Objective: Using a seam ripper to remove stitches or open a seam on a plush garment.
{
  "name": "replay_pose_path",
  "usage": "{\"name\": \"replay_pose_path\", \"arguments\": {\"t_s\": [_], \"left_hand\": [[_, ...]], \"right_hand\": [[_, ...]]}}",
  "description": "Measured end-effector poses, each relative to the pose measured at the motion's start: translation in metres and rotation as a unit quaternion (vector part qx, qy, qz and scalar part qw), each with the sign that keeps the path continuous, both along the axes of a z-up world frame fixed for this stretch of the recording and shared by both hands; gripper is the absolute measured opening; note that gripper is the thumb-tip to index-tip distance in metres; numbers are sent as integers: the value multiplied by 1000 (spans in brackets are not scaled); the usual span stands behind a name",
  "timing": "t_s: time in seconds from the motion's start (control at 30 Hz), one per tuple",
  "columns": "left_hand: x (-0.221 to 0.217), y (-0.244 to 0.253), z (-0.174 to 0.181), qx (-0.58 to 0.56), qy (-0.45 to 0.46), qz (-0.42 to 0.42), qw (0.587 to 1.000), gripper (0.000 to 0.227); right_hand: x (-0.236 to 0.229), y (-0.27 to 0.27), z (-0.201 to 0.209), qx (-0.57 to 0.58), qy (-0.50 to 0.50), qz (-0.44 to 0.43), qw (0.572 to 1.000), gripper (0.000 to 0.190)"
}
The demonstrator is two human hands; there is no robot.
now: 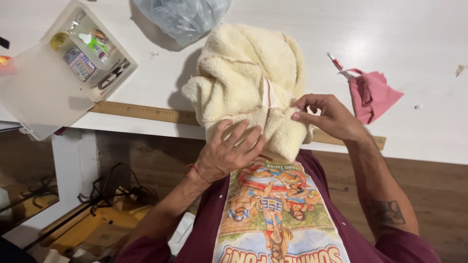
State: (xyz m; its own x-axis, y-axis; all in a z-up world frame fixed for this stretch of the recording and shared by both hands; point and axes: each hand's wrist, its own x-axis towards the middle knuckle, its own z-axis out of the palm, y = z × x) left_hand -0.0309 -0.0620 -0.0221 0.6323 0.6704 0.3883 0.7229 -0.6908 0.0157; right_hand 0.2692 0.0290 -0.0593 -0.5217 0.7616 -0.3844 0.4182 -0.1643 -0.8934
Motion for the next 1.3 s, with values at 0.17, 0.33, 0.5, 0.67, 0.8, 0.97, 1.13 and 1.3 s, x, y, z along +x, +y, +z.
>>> {"name": "replay_pose_path", "arguments": {"t_s": [0.17,0.33,0.5,0.67,0.8,0.97,1.13,1.3], "left_hand": [[-34,-6,2,8,-79,-52,996,23],[-39,-27,-1,-114,-238,36,964,24],[-28,-34,-12,-147,-352,217,899,29],[-9,-12,-15,-88,-426,238,868,27],[6,30,19,-152,-429,180,872,37],[-5,78,81,-134,-251,128,950,44],[-15,98,80,-94,-107,100,985,21],[-50,177,106,-74,-26,41,996,27]], "right_hand": [[-12,7,48,113,-125,56,984,27],[-42,-8,67,307,-235,123,914,26],[-39,-42,43,265,-102,-64,957,45],[-76,-86,46,389,-35,-151,908,84],[-88,-65,56,383,-74,-166,906,80],[-28,-20,61,368,-102,-154,911,63],[-1,2,122,438,-222,-74,868,39],[-15,75,197,80,-327,-66,939,15]]}}
